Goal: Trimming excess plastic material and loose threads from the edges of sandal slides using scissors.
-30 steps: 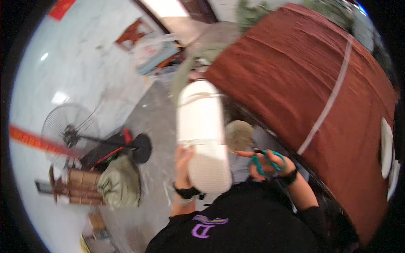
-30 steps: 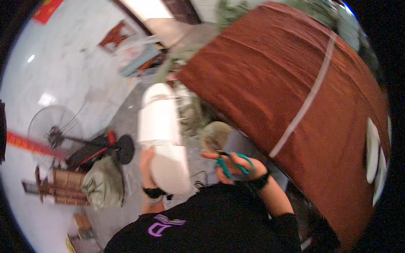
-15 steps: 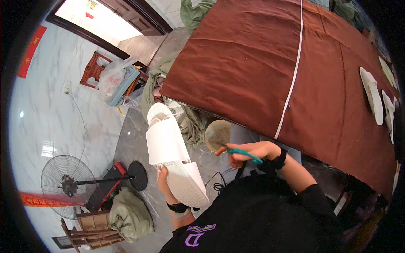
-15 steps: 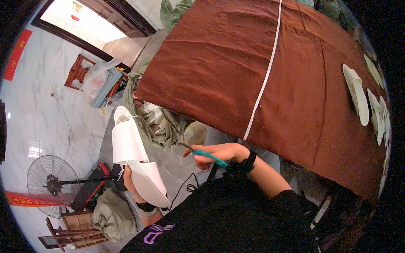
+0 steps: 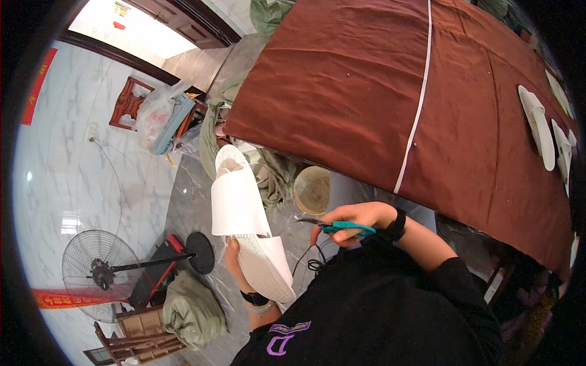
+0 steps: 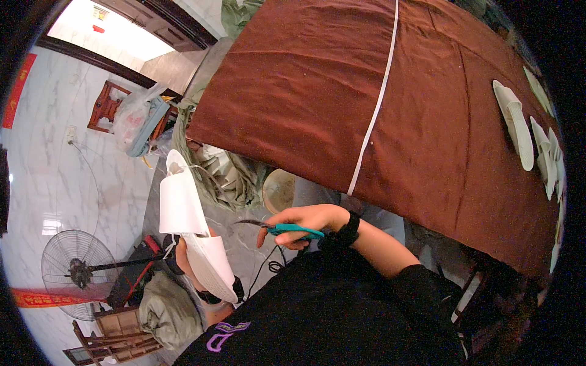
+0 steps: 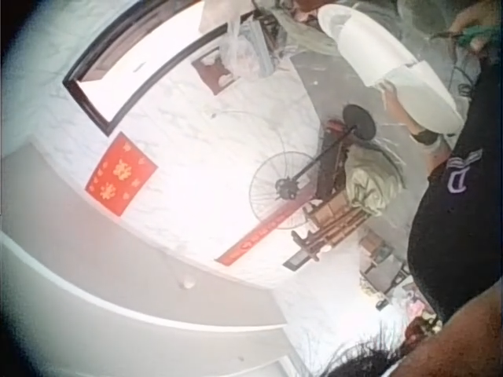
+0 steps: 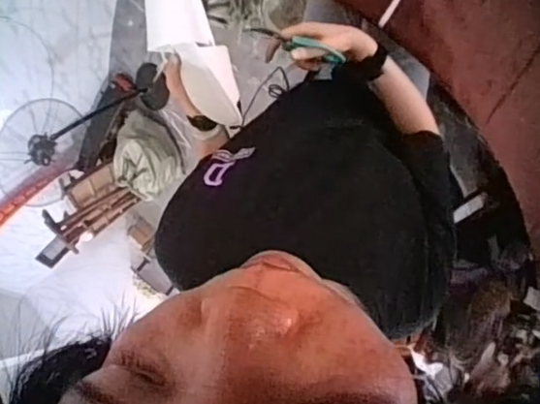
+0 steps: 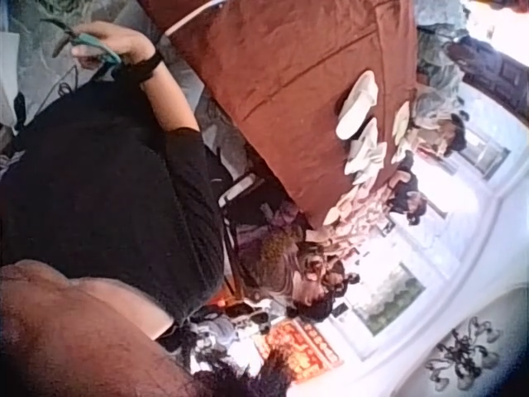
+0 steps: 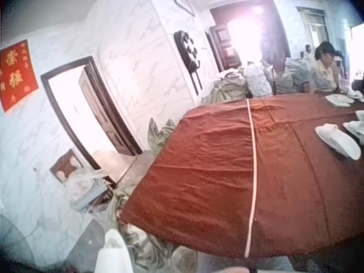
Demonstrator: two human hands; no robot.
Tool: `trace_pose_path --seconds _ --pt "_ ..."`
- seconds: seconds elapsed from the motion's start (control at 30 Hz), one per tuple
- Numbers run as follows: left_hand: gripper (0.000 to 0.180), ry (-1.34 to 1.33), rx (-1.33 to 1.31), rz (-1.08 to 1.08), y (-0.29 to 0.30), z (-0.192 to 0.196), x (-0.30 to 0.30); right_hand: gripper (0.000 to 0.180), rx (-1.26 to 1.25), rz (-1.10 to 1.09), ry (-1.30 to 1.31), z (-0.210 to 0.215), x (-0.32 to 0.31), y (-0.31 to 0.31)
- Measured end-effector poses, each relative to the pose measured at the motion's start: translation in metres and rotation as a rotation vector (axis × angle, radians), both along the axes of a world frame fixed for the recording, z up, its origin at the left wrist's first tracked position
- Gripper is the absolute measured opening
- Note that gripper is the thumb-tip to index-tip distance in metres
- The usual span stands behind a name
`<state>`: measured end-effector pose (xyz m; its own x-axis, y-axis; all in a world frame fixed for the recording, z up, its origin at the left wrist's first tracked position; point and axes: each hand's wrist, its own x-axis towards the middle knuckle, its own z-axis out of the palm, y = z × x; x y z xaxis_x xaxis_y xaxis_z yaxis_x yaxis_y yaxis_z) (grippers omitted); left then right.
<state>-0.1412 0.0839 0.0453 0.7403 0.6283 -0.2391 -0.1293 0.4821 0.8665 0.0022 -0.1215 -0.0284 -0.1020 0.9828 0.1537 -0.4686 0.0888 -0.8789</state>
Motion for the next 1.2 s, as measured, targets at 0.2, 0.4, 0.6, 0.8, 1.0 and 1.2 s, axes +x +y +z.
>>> trace_pose_path --seconds 0.2,0.4,0.6,0.8,1.0,1.2 --pt "0.031 -0.228 -0.099 -0.116 -0.011 0.015 0.002 0.059 -0.076 -0.179 -0.088 -0.037 -0.001 -0.011" --pt "0.028 -0.188 -0.107 -0.040 -0.027 0.026 0.010 0.066 -0.024 0.056 -0.030 -0.022 -0.010 0.006" --pt "0.027 -0.173 -0.085 -0.050 -0.014 0.017 0.005 0.067 0.061 0.028 0.048 -0.017 -0.005 -0.002" --pt "0.026 -0.116 -0.051 -0.247 -0.001 0.011 0.001 0.066 0.031 0.074 0.047 -0.030 -0.011 0.002" --pt "0.029 -0.157 -0.088 -0.105 -0.022 0.025 0.010 0.075 0.023 0.068 0.047 -0.025 -0.014 0.011" --pt "0.039 -0.126 -0.034 -0.079 -0.011 0.012 0.006 0.069 -0.007 -0.040 -0.054 -0.004 -0.012 -0.003"
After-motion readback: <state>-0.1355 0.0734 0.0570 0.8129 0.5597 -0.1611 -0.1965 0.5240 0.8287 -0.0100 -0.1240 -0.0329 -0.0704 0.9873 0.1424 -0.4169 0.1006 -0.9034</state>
